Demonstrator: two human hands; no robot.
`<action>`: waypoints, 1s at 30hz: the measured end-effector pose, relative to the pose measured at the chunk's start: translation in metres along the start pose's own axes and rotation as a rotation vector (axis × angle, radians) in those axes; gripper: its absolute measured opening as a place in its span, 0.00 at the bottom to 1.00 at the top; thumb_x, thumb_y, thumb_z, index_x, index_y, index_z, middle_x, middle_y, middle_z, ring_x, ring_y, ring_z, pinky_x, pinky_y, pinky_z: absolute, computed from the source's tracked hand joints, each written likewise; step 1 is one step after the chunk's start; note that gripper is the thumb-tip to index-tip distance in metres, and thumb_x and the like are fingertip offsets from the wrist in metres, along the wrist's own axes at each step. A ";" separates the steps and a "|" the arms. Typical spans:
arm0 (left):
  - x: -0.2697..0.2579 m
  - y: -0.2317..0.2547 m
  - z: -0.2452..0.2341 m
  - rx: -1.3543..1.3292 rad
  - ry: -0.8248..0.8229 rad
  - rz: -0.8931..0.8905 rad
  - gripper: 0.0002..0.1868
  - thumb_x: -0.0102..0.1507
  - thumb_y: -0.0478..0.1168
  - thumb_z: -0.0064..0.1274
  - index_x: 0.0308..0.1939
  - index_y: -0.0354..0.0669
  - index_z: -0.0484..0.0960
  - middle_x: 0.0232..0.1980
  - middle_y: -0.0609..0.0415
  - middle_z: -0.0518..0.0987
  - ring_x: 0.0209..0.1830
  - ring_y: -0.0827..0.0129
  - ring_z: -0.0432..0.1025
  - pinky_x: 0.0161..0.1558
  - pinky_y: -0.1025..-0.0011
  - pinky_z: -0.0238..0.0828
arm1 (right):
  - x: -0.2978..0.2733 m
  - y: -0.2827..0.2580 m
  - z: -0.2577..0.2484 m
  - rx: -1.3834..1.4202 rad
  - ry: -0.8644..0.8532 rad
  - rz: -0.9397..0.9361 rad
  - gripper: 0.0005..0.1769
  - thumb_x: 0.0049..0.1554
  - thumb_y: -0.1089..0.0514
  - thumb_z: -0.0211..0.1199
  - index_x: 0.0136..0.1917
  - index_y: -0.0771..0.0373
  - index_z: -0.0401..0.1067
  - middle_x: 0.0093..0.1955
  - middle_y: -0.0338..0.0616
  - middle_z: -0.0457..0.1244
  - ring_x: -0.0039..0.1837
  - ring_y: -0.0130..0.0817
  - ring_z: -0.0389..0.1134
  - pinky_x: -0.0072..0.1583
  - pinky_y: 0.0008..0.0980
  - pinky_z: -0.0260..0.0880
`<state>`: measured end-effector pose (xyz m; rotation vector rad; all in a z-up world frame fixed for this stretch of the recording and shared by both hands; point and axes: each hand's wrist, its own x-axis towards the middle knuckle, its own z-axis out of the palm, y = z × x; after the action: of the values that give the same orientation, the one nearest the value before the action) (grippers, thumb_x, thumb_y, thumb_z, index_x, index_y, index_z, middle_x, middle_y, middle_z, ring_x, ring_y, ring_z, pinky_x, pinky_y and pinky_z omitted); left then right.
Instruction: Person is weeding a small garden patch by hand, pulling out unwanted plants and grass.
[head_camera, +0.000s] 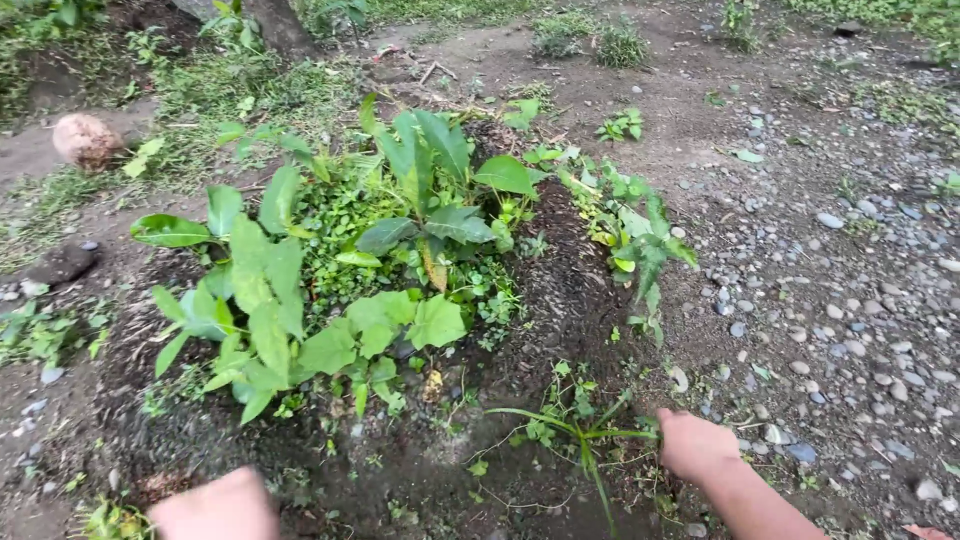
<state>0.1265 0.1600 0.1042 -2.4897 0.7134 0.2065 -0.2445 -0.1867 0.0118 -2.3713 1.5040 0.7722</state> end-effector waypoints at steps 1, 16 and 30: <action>-0.013 0.050 -0.043 0.069 -0.005 0.003 0.06 0.65 0.50 0.48 0.38 0.71 0.81 0.35 0.79 0.80 0.43 0.80 0.78 0.47 0.70 0.67 | 0.010 0.010 0.004 -0.039 -0.168 0.103 0.29 0.63 0.67 0.46 0.74 0.43 0.61 0.50 0.23 0.69 0.44 0.14 0.71 0.41 0.14 0.75; -0.014 0.474 0.041 0.296 0.177 0.900 0.31 0.72 0.50 0.46 0.71 0.32 0.61 0.57 0.37 0.75 0.54 0.52 0.72 0.49 0.57 0.72 | 0.047 0.046 0.045 0.067 -0.083 -0.094 0.17 0.63 0.61 0.47 0.61 0.45 0.69 0.51 0.32 0.70 0.50 0.28 0.75 0.53 0.33 0.82; -0.014 0.445 0.048 -0.134 -0.069 0.679 0.13 0.68 0.29 0.43 0.56 0.39 0.77 0.39 0.55 0.83 0.36 0.62 0.79 0.29 0.64 0.77 | 0.053 0.040 0.054 0.205 0.074 -0.124 0.16 0.64 0.59 0.47 0.56 0.45 0.74 0.51 0.33 0.70 0.46 0.28 0.76 0.48 0.31 0.85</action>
<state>-0.1210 -0.1263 -0.1351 -2.2521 1.5352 0.5949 -0.2792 -0.2207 -0.0583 -2.3346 1.3749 0.4824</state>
